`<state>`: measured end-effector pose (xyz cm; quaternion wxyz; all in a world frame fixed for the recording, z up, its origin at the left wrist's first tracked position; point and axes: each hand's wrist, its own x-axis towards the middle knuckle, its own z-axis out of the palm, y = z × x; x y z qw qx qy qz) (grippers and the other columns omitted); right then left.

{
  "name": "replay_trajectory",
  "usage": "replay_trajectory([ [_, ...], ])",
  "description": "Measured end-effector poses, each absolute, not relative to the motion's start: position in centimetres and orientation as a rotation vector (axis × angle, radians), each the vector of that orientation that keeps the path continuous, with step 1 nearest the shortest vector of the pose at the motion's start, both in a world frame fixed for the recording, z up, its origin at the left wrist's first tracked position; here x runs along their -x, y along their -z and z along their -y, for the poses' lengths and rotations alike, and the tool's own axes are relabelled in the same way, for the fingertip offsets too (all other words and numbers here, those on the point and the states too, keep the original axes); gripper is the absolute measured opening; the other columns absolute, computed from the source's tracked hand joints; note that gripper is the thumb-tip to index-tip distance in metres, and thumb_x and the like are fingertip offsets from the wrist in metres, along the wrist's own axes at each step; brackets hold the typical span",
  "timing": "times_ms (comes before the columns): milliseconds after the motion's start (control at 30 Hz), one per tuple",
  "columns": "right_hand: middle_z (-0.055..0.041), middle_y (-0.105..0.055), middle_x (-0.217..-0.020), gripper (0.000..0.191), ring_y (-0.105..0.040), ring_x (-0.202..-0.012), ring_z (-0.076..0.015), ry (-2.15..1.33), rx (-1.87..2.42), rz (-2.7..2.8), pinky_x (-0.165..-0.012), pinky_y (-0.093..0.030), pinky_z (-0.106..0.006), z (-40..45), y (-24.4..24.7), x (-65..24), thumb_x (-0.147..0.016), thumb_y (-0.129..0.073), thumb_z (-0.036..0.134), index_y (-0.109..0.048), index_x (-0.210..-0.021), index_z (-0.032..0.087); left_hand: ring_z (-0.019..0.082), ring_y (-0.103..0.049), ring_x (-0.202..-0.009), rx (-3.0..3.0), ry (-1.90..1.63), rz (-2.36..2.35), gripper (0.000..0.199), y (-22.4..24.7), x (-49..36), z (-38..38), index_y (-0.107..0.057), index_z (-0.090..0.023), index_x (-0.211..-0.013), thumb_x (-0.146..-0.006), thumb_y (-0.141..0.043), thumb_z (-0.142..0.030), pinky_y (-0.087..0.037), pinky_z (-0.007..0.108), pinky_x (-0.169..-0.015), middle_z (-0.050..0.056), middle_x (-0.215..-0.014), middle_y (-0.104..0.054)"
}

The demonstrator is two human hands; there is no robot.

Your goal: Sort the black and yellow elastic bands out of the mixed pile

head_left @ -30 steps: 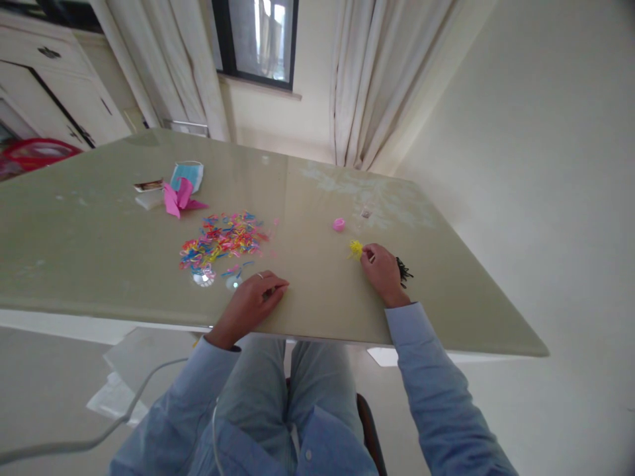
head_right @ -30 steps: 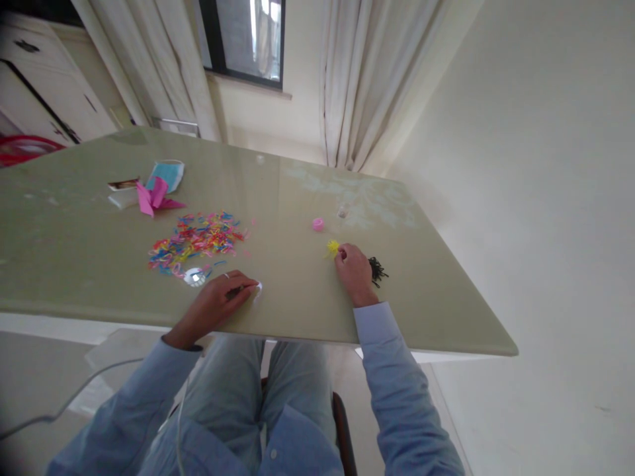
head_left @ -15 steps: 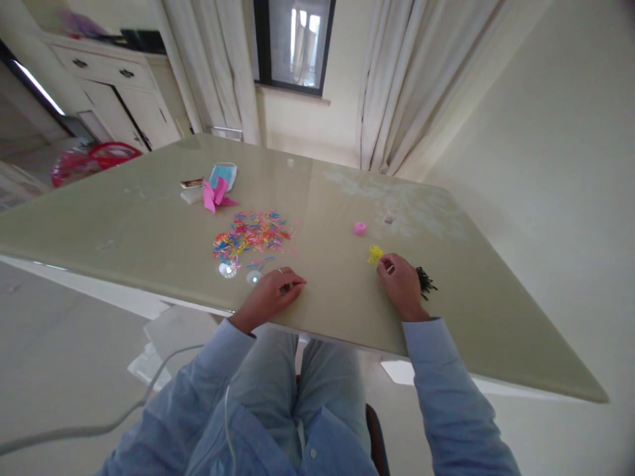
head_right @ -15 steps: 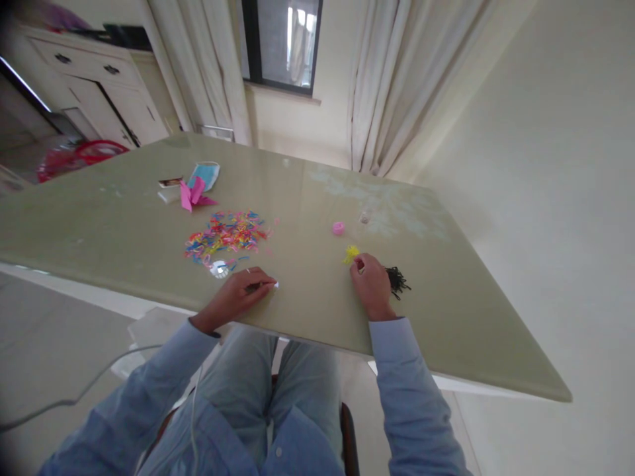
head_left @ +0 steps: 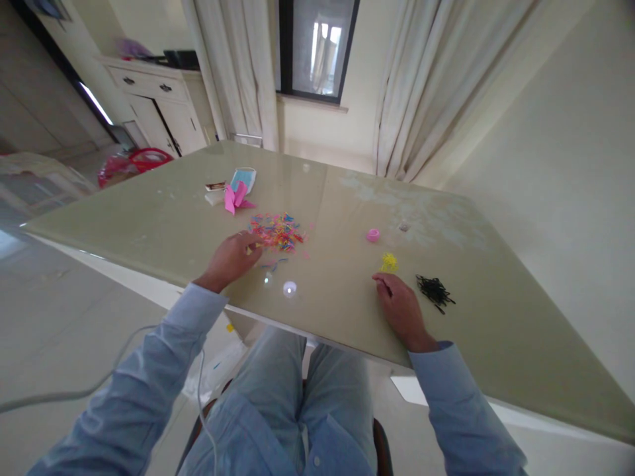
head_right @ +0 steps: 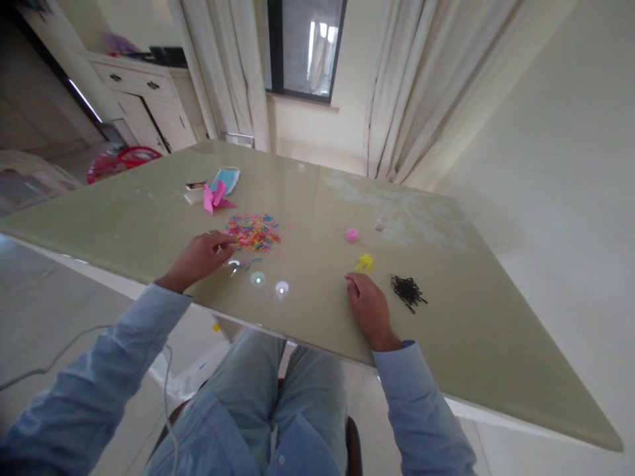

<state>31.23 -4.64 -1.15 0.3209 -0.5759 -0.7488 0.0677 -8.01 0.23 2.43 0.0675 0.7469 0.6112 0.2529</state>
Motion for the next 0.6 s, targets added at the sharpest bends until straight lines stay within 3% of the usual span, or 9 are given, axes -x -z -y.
replay_trajectory([
  [233,-0.0099,-0.073,-0.095,0.028,-0.067,-0.089,-0.0240,-0.191,1.497,1.995,-0.082,-0.052,-0.038,4.7,1.3,-31.3,-0.092,-0.046,0.030,-0.071,-0.096,0.019,0.025,-0.067,-0.097,-2.329,-0.311,-1.933,0.034,-2.6,7.6,-1.9,-0.076,-0.022,-0.108,-0.082,-0.055,-0.031,-0.051,0.033,-0.086,0.009,-0.107,-0.074],
  [333,-0.0090,-0.071,-0.090,0.025,-0.066,-0.081,-0.0223,-0.188,1.497,1.991,-0.076,-0.052,-0.036,4.7,1.1,-31.3,-0.091,-0.049,0.032,-0.070,-0.092,0.019,0.026,-0.066,-0.105,-2.320,-0.282,-1.959,0.032,-2.2,6.8,-2.0,-0.077,-0.024,-0.105,-0.084,-0.054,-0.031,-0.050,0.033,-0.089,0.007,-0.113,-0.074],
  [433,-0.0077,-0.069,-0.083,0.023,-0.063,-0.071,-0.0204,-0.191,1.515,1.983,-0.070,-0.050,-0.033,4.8,0.9,-31.2,-0.090,-0.051,0.035,-0.068,-0.087,0.018,0.025,-0.067,-0.102,-2.237,-0.331,-2.020,0.032,-2.0,6.6,-1.9,-0.076,-0.023,-0.105,-0.083,-0.056,-0.036,-0.051,0.032,-0.087,0.008,-0.113,-0.074],
  [600,-0.0076,-0.068,-0.084,0.023,-0.061,-0.072,-0.0206,-0.207,1.572,1.959,-0.070,-0.047,-0.033,4.9,0.8,-31.0,-0.090,-0.049,0.037,-0.064,-0.087,0.019,0.025,-0.067,-0.104,-2.247,-0.353,-1.993,0.034,-1.6,6.8,-1.8,-0.076,-0.025,-0.105,-0.087,-0.053,-0.041,-0.050,0.033,-0.090,0.007,-0.119,-0.072],
])
